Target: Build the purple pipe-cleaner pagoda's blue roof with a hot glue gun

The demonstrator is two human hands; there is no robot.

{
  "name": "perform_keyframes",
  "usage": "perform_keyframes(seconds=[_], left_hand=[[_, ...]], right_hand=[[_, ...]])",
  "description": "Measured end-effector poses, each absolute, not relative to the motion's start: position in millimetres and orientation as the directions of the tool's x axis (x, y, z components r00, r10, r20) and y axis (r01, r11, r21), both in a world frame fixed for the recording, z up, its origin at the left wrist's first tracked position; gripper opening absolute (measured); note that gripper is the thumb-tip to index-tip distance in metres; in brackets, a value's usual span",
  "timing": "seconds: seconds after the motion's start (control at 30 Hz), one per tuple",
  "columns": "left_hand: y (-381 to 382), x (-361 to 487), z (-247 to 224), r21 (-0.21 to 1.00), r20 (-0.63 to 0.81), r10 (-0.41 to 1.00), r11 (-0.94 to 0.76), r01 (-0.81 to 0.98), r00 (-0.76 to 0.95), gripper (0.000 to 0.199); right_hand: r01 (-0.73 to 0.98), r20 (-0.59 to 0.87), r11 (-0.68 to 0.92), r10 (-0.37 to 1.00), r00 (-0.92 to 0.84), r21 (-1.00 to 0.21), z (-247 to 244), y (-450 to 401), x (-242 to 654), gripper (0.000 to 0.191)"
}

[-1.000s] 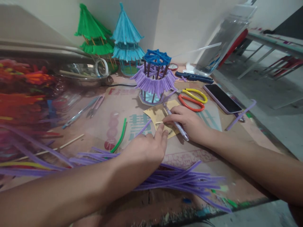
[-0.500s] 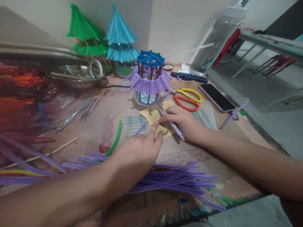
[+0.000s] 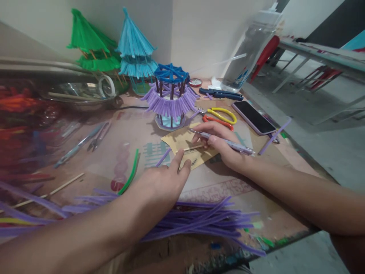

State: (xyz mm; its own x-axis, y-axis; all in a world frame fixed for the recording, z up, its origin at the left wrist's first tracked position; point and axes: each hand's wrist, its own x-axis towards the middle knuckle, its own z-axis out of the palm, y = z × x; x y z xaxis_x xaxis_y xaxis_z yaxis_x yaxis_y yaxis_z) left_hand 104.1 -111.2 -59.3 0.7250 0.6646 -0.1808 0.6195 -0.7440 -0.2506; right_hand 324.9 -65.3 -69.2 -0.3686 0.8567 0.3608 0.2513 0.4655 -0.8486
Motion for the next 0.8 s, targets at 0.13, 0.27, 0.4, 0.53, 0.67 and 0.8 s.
perform_keyframes(seconds=[0.13, 0.27, 0.4, 0.53, 0.67, 0.8], left_hand=[[-111.4, 103.2, -60.6, -0.235, -0.174, 0.668, -0.742, 0.628, 0.724, 0.068], [-111.8, 102.3, -62.4, -0.230, -0.144, 0.676, -0.733, 0.640, 0.723, 0.070], [-111.6, 103.4, -61.9, -0.233, -0.142, 0.677, -0.732, 0.640, 0.722, 0.073], [-111.7, 105.3, -58.4, -0.219, -0.188, 0.680, -0.733, 0.644, 0.709, 0.074], [-111.8, 105.6, -57.9, -0.203, -0.192, 0.680, -0.733, 0.650, 0.707, 0.073], [-112.1, 105.3, -60.5, -0.216, -0.158, 0.682, -0.729, 0.649, 0.714, 0.072]], right_hand=[[0.309, 0.261, 0.355, 0.915, -0.309, -0.882, -69.8, -59.4, 320.1, 0.021], [0.355, 0.223, 0.342, 0.915, -0.335, -0.870, -70.6, -53.7, 316.9, 0.023], [0.403, 0.250, 0.399, 0.893, -0.373, -0.823, -73.0, -53.0, 318.9, 0.025], [0.467, 0.288, 0.456, 0.876, -0.388, -0.757, -74.2, -52.3, 320.4, 0.024], [0.526, 0.279, 0.473, 0.869, -0.408, -0.706, -71.5, -52.7, 319.8, 0.023], [0.531, 0.284, 0.489, 0.861, -0.423, -0.692, -70.2, -54.4, 319.2, 0.024]])
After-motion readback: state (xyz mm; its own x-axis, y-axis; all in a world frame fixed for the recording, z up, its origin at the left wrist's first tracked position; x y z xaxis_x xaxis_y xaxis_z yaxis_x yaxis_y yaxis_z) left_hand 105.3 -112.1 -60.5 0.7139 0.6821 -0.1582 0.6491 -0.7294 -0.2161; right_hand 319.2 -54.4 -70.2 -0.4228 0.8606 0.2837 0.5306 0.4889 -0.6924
